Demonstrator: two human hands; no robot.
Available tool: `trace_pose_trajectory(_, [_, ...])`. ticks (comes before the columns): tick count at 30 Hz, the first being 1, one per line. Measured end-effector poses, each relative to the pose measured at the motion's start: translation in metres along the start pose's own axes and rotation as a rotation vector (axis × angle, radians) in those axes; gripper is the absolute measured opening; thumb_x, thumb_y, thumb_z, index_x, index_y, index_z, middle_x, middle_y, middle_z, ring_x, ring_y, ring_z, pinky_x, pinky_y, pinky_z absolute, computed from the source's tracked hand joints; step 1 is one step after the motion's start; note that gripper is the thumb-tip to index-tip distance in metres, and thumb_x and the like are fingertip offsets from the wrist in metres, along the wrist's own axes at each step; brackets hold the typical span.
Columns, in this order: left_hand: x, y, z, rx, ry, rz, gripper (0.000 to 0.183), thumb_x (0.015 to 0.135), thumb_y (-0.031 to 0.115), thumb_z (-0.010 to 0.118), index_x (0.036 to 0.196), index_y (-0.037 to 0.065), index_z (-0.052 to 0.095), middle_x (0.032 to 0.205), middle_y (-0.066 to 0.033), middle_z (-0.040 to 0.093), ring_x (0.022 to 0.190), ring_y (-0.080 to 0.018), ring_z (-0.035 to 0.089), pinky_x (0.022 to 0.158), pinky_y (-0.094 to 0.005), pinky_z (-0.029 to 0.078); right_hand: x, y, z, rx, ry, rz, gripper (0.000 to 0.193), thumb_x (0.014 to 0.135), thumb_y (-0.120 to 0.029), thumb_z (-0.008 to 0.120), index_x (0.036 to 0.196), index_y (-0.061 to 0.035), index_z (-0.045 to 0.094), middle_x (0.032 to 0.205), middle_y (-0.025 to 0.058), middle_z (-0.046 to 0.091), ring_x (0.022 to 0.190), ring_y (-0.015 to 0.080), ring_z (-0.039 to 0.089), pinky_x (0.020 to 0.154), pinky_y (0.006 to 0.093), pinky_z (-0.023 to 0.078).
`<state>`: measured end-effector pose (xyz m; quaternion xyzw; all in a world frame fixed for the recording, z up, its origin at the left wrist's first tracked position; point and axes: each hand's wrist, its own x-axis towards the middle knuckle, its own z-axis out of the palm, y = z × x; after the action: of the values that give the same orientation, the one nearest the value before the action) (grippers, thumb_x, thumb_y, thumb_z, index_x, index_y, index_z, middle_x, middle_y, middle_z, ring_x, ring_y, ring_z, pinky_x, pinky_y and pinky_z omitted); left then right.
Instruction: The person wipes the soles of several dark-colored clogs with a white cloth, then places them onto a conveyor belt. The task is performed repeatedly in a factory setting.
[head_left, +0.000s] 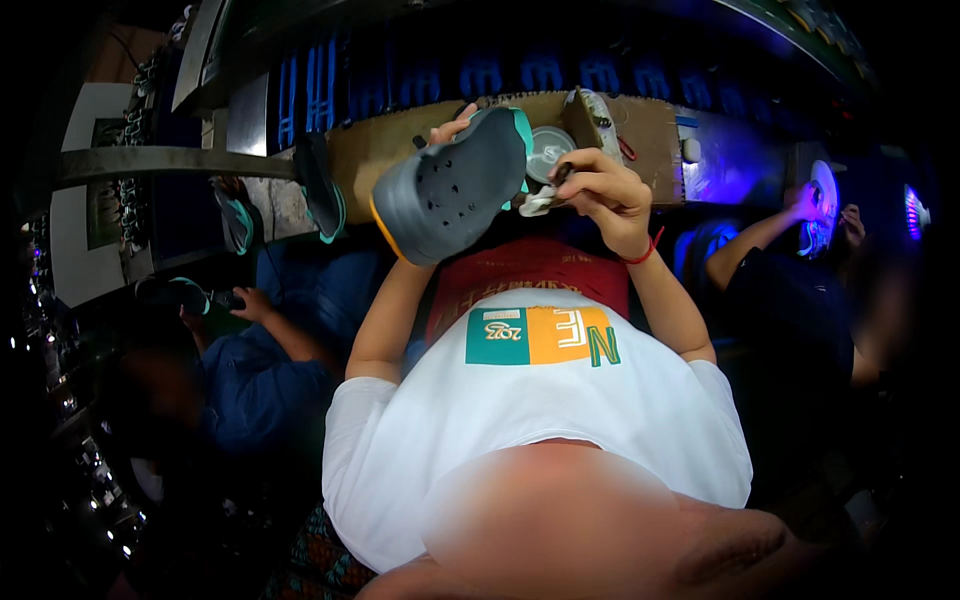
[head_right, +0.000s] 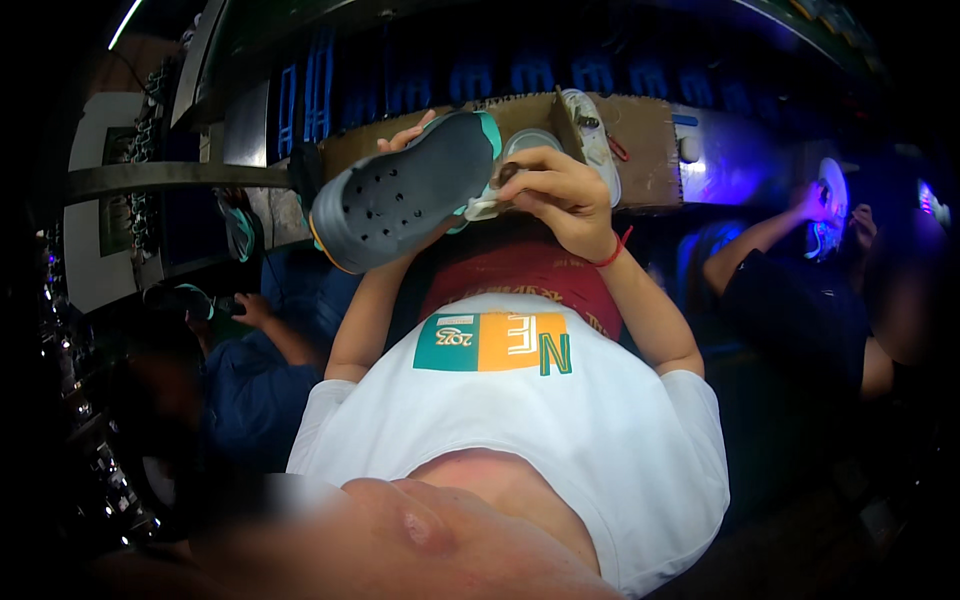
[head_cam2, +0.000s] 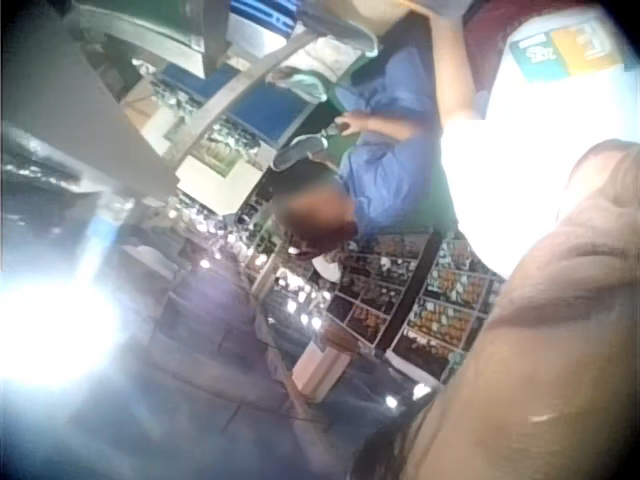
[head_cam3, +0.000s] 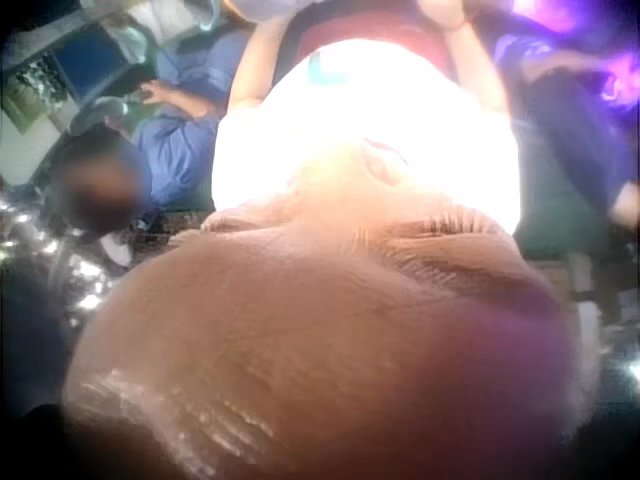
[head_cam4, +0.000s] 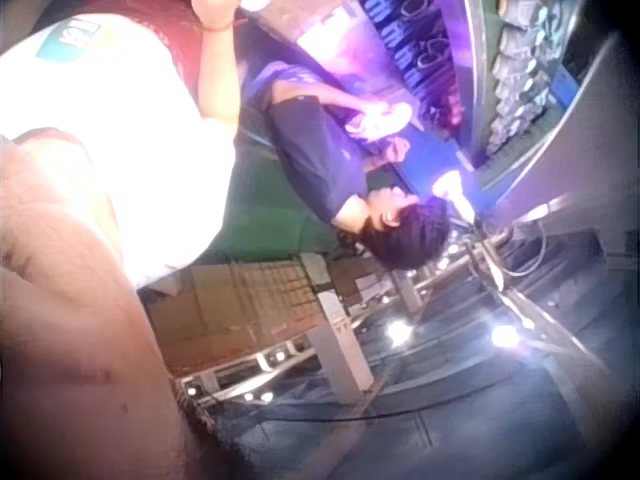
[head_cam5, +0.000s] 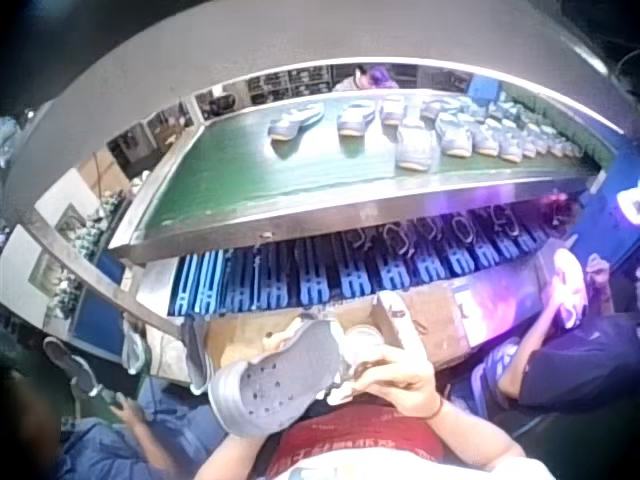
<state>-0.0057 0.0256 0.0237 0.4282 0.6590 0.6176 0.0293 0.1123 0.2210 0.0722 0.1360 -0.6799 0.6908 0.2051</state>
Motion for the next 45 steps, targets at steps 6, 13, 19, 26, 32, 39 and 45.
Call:
trace_pose_trajectory(6, [0.124, 0.011, 0.042, 0.169, 0.278, 0.209, 0.073, 0.066, 0.025, 0.084, 0.123, 0.001, 0.044, 0.119, -0.0126, 0.051, 0.109, -0.025, 0.052, 0.098, -0.0358, 0.039, -0.026, -0.013, -0.043, 0.111, 0.473, -0.097, 0.012, 0.09, 0.002, 0.053, 0.096, 0.0026, 0.064, 0.108, 0.0143, 0.059, 0.063, 0.0045, 0.045, 0.058, 0.0165, 0.037])
trace_pose_trajectory(13, [0.319, -0.094, 0.099, -0.615, 0.551, -0.127, 0.032, 0.083, 0.015, 0.064, 0.109, -0.004, 0.059, 0.11, -0.0122, 0.062, 0.098, -0.0225, 0.058, 0.074, -0.0287, 0.05, -0.03, -0.02, -0.041, 0.087, 0.396, -0.011, 0.012, 0.09, 0.001, 0.054, 0.096, 0.0017, 0.064, 0.105, 0.0112, 0.06, 0.064, 0.0045, 0.046, 0.055, 0.0164, 0.035])
trace_pose_trajectory(19, [0.134, -0.015, 0.1, -0.234, 0.32, 0.06, 0.074, 0.076, 0.0, 0.068, 0.138, 0.001, 0.028, 0.132, -0.0145, 0.035, 0.094, -0.0164, 0.05, 0.072, -0.0264, 0.047, -0.05, 0.001, -0.035, -0.048, 0.377, 0.166, 0.012, 0.089, -0.002, 0.058, 0.096, 0.0006, 0.067, 0.102, 0.0079, 0.061, 0.064, 0.0051, 0.048, 0.053, 0.0169, 0.036])
trace_pose_trajectory(26, [-0.1, -0.125, 0.021, 0.922, 0.141, -0.415, 0.063, 0.076, 0.003, 0.066, 0.13, -0.002, 0.035, 0.128, -0.0206, 0.031, 0.107, -0.0361, 0.046, 0.091, -0.0421, 0.04, -0.051, 0.063, -0.009, -0.513, 0.2, 0.238, 0.013, 0.083, -0.005, 0.064, 0.094, -0.0045, 0.07, 0.09, 0.0099, 0.062, 0.071, 0.0197, 0.062, 0.062, 0.0273, 0.048])
trace_pose_trajectory(32, [-0.169, -0.19, -0.005, 0.301, 0.089, -0.856, 0.06, 0.073, 0.007, 0.073, 0.123, -0.002, 0.043, 0.113, -0.0191, 0.049, 0.1, -0.0288, 0.055, 0.083, -0.0391, 0.047, -0.052, 0.151, -0.001, -0.906, 0.099, 0.231, 0.012, 0.08, -0.013, 0.064, 0.09, -0.0096, 0.071, 0.093, 0.0144, 0.062, 0.078, 0.0342, 0.063, 0.07, 0.0401, 0.051])
trace_pose_trajectory(39, [-0.124, -0.171, -0.041, -0.374, -0.121, -1.294, 0.06, 0.077, 0.009, 0.056, 0.135, 0.004, 0.041, 0.119, -0.0108, 0.055, 0.098, -0.0223, 0.059, 0.082, -0.0387, 0.049, -0.05, 0.195, -0.014, -1.05, 0.027, 0.265, 0.012, 0.082, -0.017, 0.065, 0.088, -0.0096, 0.072, 0.094, 0.0146, 0.063, 0.078, 0.035, 0.062, 0.07, 0.0424, 0.051])
trace_pose_trajectory(45, [-0.099, -0.122, -0.014, -1.413, 0.205, -1.209, 0.062, 0.085, 0.045, 0.047, 0.134, 0.007, 0.043, 0.131, -0.0168, 0.049, 0.115, -0.0402, 0.049, 0.093, -0.0505, 0.043, -0.051, 0.204, -0.017, -1.067, 0.016, 0.277, 0.013, 0.081, -0.017, 0.065, 0.089, -0.0104, 0.072, 0.094, 0.0138, 0.064, 0.079, 0.0347, 0.062, 0.071, 0.0424, 0.051])
